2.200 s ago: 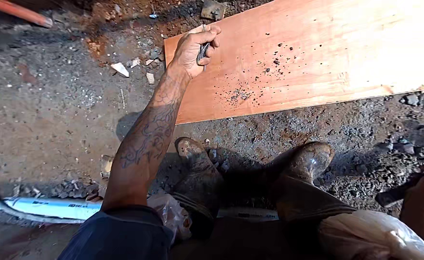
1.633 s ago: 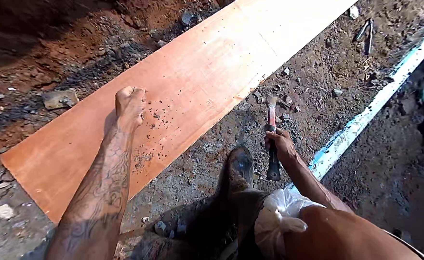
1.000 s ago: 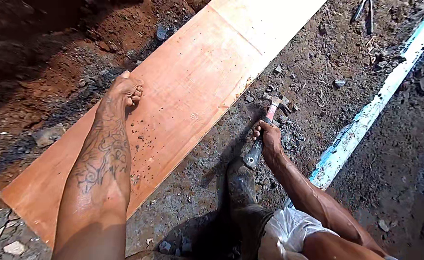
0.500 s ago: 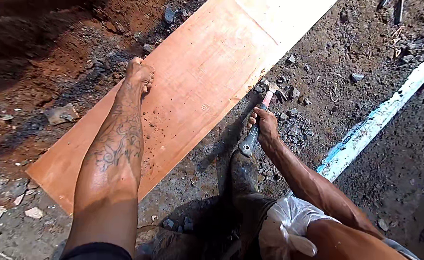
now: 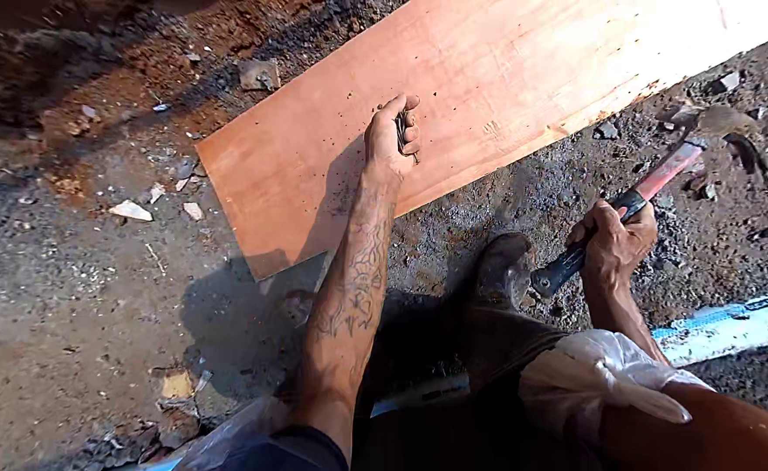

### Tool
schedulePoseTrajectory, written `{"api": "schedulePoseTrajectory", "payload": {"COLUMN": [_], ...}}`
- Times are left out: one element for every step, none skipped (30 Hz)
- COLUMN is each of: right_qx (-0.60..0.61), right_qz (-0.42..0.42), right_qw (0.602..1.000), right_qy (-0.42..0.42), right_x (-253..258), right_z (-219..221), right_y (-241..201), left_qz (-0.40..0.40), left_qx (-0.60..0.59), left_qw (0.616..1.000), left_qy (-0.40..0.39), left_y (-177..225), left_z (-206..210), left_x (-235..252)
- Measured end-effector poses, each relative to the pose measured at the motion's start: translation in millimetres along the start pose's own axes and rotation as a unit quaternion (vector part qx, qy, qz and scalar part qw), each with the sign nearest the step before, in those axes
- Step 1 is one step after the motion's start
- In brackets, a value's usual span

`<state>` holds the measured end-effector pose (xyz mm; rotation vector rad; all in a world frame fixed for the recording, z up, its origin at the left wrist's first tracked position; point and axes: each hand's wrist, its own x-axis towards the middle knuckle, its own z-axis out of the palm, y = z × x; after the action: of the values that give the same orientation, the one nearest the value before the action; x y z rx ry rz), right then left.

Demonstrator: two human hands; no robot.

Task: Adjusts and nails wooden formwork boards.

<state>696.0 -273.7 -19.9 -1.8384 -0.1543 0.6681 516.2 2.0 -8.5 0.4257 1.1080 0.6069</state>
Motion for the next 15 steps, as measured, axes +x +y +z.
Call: {"api": "schedulePoseTrajectory", "payload": {"right_qx": [-0.01, -0.013, -0.017, -0.024, -0.035, -0.045, -0.053, -0.059, -0.064, -0.07, -0.077, -0.082, -0.086, -0.093, -0.1], "right_qz": [-0.016, -0.034, -0.047, -0.055, -0.063, -0.071, -0.079, -0.088, -0.098, -0.106, -0.114, -0.121, -0.129, -0.141, -0.161], "right_qw": [0.999, 0.998, 0.995, 0.991, 0.986, 0.981, 0.974, 0.968, 0.962, 0.957, 0.953, 0.95, 0.949, 0.948, 0.945], "right_qy": [-0.027, -0.058, -0.089, -0.119, -0.148, -0.178, -0.206, -0.228, -0.247, -0.262, -0.271, -0.275, -0.274, -0.27, -0.266], "right_x": [-5, -8, -11, -15, -18, -21, -24, -26, -28, -31, -33, -34, -36, -37, -37], "right_z": [3, 7, 11, 16, 22, 27, 33, 39, 45, 49, 53, 56, 58, 60, 61], "right_y": [-6, -10, -14, -18, -22, -25, -26, -27, -28, -28, -28, -29, -30, -31, -32], "left_qz": [-0.01, -0.018, -0.024, -0.028, -0.029, -0.03, -0.03, -0.029, -0.028, -0.026, -0.022, -0.02, -0.019, -0.02, -0.023], "left_qx": [-0.033, -0.067, -0.099, -0.132, -0.164, -0.194, -0.223, -0.253, -0.281, -0.304, -0.319, -0.328, -0.328, -0.319, -0.309], "left_qw": [0.999, 0.997, 0.993, 0.989, 0.983, 0.977, 0.97, 0.964, 0.957, 0.951, 0.946, 0.943, 0.943, 0.946, 0.949], "left_qy": [-0.02, -0.039, -0.054, -0.066, -0.077, -0.088, -0.089, -0.077, -0.067, -0.059, -0.057, -0.054, -0.052, -0.053, -0.054], "left_y": [-13, -25, -37, -47, -56, -64, -70, -74, -76, -79, -81, -83, -84, -84, -83], "left_z": [0, 2, 6, 9, 12, 14, 15, 17, 19, 19, 19, 21, 22, 24, 26], "left_x": [-15, -29, -41, -51, -58, -64, -69, -72, -75, -76, -75, -72, -70, -69, -69]}}
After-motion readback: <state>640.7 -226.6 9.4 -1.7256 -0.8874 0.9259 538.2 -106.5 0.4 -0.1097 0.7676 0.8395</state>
